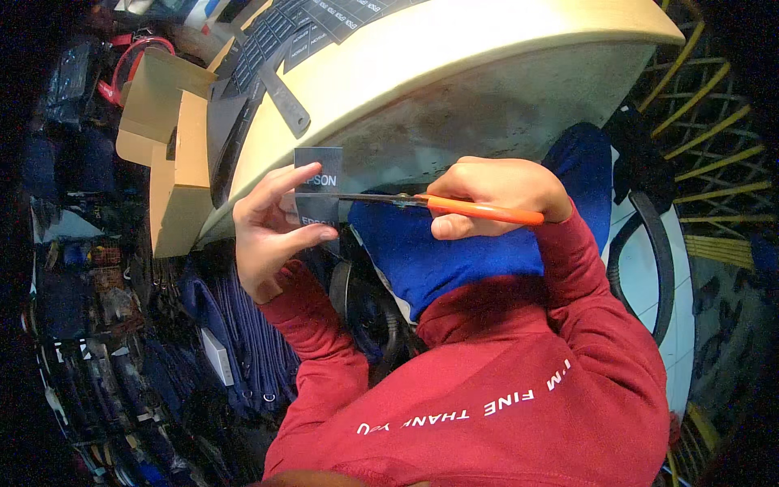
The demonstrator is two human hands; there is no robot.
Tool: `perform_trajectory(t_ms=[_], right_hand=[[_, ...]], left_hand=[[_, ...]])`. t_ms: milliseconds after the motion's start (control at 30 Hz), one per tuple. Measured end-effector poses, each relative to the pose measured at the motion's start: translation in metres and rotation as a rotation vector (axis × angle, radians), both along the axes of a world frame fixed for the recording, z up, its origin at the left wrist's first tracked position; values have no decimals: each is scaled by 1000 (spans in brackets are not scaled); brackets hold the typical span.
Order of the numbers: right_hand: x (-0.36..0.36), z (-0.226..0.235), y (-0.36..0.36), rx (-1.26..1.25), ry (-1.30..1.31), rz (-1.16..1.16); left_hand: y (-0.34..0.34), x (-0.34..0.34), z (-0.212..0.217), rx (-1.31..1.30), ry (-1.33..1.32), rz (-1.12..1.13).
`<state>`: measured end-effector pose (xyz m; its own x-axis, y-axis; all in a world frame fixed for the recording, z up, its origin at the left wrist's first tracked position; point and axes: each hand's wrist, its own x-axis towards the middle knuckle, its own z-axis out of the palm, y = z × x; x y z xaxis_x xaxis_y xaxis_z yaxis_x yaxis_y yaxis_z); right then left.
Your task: Cutting individual fabric labels from a larger sheet using scissors.
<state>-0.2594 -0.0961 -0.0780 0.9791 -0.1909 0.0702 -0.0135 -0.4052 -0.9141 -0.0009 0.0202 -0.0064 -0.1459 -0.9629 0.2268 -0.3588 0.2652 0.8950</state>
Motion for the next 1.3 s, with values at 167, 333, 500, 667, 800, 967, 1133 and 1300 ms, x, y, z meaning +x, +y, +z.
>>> perform_trajectory(t_ms=[167, 333, 500, 667, 800, 967, 1133, 1300], right_hand=[[-1, 6, 1, 12, 24, 13], [-1, 4, 2, -4, 40, -6], [0, 6, 4, -21, 35, -8], [1, -1, 4, -66, 34, -29], [2, 3, 4, -87, 52, -26], [2, 10, 6, -24, 72, -28], [4, 5, 6, -40, 83, -34], [3, -2, 6, -119, 57, -63]], left_hand=[[0, -2, 1, 18, 32, 5], [1, -3, 3, 57, 33, 16], [1, -2, 1, 47, 34, 24], [0, -1, 0, -12, -19, -8], [2, -1, 2, 48, 16, 30], [2, -5, 6, 53, 23, 13], [3, -1, 3, 66, 67, 15], [4, 1, 4, 74, 6, 25]])
